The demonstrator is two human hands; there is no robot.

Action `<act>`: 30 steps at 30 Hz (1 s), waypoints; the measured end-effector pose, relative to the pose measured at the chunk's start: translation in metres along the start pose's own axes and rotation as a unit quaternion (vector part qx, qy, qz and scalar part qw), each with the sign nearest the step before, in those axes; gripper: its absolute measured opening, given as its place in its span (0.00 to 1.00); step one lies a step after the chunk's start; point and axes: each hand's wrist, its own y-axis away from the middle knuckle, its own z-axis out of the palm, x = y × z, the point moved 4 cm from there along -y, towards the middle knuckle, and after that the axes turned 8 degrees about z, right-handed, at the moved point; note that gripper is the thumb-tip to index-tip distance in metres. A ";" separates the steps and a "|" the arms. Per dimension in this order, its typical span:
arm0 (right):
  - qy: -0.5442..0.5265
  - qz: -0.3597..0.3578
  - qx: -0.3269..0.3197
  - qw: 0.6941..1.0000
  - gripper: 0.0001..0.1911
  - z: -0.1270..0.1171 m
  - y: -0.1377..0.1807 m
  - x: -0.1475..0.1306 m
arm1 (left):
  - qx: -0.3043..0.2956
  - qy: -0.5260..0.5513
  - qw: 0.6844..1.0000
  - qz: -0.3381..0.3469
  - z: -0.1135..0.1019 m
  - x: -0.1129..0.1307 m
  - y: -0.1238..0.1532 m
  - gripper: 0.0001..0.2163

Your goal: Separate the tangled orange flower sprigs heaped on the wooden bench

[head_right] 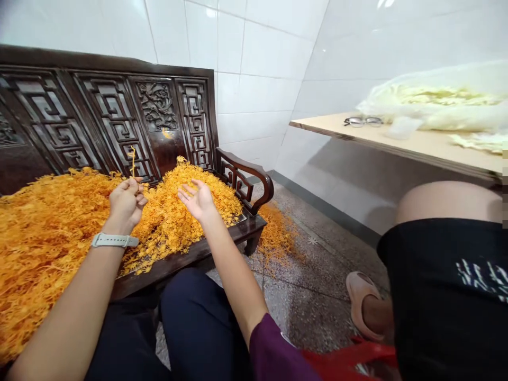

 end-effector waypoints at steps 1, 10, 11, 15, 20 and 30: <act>-0.066 0.027 0.044 0.997 0.08 -0.004 -0.001 0.013 | -0.002 0.004 1.000 -0.006 0.002 0.001 0.002 0.08; 0.106 -0.010 -0.022 0.994 0.20 0.000 0.060 0.067 | -0.041 0.058 0.997 -0.034 0.035 -0.005 0.025 0.07; 0.114 -0.013 -0.033 0.993 0.21 0.003 0.063 0.068 | -0.042 0.065 0.997 -0.028 0.036 -0.006 0.026 0.07; 0.110 -0.022 -0.014 0.994 0.22 0.011 0.072 0.074 | -0.039 0.119 0.992 -0.027 0.034 -0.009 0.023 0.08; 0.165 -0.065 0.009 0.984 0.19 0.019 0.087 0.083 | 0.015 0.136 0.987 -0.082 0.024 -0.015 0.019 0.08; 0.035 0.029 -0.013 0.999 0.22 0.024 0.114 0.087 | 0.028 0.151 0.979 -0.130 0.029 -0.007 0.029 0.11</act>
